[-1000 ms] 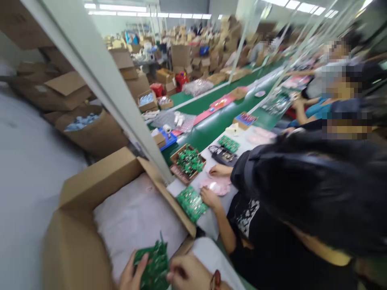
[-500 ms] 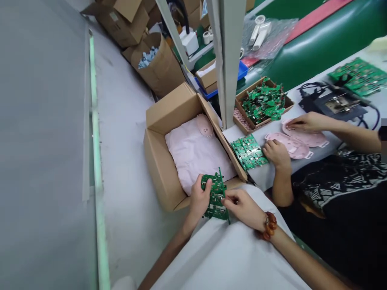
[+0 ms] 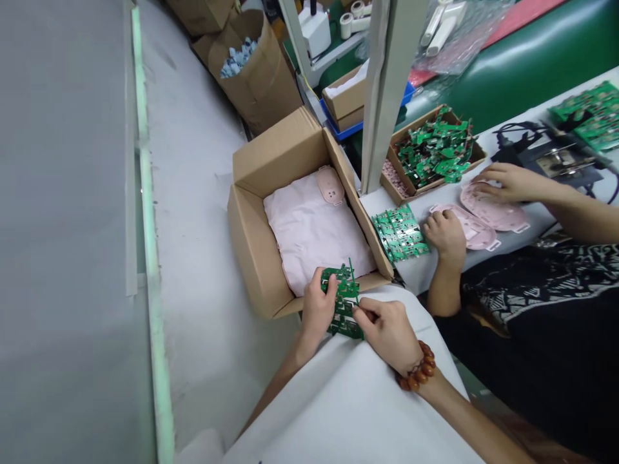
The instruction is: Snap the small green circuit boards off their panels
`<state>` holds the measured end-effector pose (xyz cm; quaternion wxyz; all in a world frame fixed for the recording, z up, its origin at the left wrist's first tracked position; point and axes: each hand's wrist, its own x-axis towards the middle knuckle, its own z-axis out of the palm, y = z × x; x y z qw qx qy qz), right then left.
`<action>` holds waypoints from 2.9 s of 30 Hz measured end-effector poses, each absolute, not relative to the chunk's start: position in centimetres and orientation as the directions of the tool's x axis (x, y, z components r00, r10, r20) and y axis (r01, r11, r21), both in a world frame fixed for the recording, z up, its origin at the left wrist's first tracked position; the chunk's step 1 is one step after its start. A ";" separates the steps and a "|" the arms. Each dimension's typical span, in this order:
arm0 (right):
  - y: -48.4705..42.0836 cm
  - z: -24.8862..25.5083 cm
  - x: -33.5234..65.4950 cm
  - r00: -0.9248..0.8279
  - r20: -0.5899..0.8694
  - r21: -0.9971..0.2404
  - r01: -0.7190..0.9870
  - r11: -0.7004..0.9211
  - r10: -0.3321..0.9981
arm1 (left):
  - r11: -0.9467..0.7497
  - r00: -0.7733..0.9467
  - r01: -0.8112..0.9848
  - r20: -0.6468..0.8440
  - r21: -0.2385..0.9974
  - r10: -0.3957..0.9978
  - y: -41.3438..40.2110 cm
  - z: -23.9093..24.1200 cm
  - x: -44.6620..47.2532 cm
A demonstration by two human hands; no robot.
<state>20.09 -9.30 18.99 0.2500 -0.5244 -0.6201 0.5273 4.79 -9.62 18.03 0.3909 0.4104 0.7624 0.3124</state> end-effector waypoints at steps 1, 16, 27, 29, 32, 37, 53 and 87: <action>-9.4 19.0 20.1 -0.326 -0.235 -0.916 0.391 -0.096 0.916 | 0.471 -0.364 0.384 -0.339 0.794 0.868 -9.7 18.1 4.8; -9.7 19.7 20.3 -0.347 -0.277 -0.909 0.397 -0.127 0.896 | 0.497 -0.422 0.586 -0.283 0.640 0.861 -10.2 20.4 5.1; -10.1 20.0 20.4 -0.340 -0.256 -0.908 0.406 -0.104 0.905 | 0.546 -0.428 0.614 -0.341 0.570 0.837 -10.1 20.4 5.0; -9.8 19.8 20.8 -0.375 -0.277 -0.911 0.397 -0.117 0.885 | 0.557 -0.414 0.611 -0.373 0.563 0.830 -10.0 20.2 4.8; -9.4 19.4 21.6 -0.476 -0.304 -0.923 0.361 -0.132 0.825 | 0.565 -0.393 0.568 -0.407 0.598 0.825 -10.0 19.8 4.5; -9.2 19.2 22.5 -0.569 -0.285 -0.946 0.296 -0.132 0.771 | 0.547 -0.341 0.461 -0.429 0.699 0.836 -9.8 19.1 4.0; -9.7 19.0 21.2 -0.390 -0.257 -0.908 0.412 -0.083 0.884 | 0.562 -0.413 0.539 -0.384 0.628 0.826 -9.9 18.9 4.6; -6.8 16.4 23.2 -0.507 -0.271 -0.855 0.517 0.037 0.818 | 0.533 0.198 0.282 -0.592 0.798 0.781 -10.0 17.2 1.3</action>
